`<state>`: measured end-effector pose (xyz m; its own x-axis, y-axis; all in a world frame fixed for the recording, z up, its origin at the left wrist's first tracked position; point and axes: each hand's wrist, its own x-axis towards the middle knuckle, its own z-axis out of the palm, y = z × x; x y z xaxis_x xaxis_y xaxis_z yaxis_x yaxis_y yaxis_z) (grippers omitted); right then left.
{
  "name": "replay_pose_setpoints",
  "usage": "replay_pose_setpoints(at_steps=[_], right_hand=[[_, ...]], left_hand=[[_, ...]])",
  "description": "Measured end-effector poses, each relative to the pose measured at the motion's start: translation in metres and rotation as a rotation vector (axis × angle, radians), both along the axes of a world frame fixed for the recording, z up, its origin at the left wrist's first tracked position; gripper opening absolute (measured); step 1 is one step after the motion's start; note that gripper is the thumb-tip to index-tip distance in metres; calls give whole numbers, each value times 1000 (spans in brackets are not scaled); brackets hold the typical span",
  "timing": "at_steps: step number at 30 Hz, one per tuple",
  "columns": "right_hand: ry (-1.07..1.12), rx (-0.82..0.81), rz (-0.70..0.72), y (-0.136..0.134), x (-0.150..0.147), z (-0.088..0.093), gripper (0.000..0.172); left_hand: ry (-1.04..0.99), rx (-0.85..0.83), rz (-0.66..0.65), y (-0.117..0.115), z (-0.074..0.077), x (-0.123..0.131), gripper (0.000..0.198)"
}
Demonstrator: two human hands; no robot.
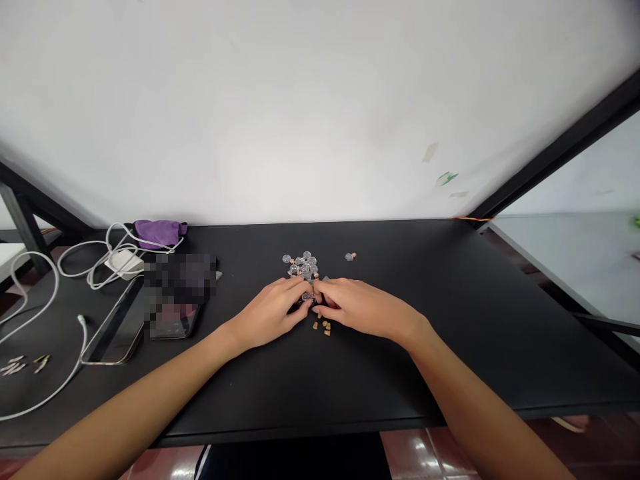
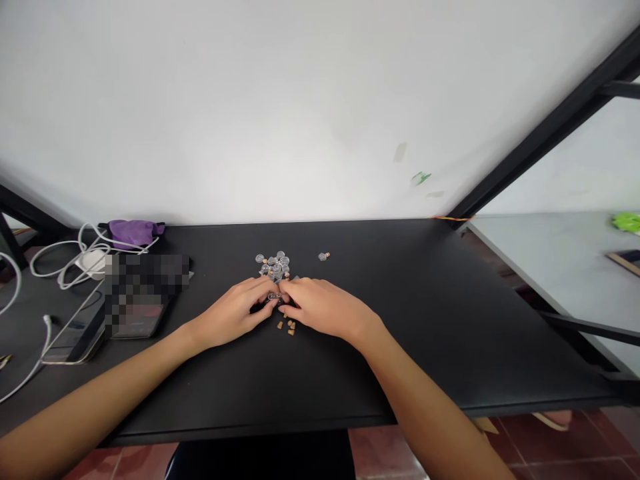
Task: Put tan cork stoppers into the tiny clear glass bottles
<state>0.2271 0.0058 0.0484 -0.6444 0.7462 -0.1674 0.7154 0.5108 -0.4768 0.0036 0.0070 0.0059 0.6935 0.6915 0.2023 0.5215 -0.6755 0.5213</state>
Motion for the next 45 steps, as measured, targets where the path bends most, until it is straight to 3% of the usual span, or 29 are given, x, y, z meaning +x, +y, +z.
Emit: replay_pose_setpoints(at_steps=[30, 45], right_hand=[[-7, 51, 35, 1, 1, -2, 17], [17, 40, 26, 2, -2, -1, 24]], left_hand=[[-4, 5, -4, 0, -1, 0, 12], [-13, 13, 6, 0, -1, 0, 14]])
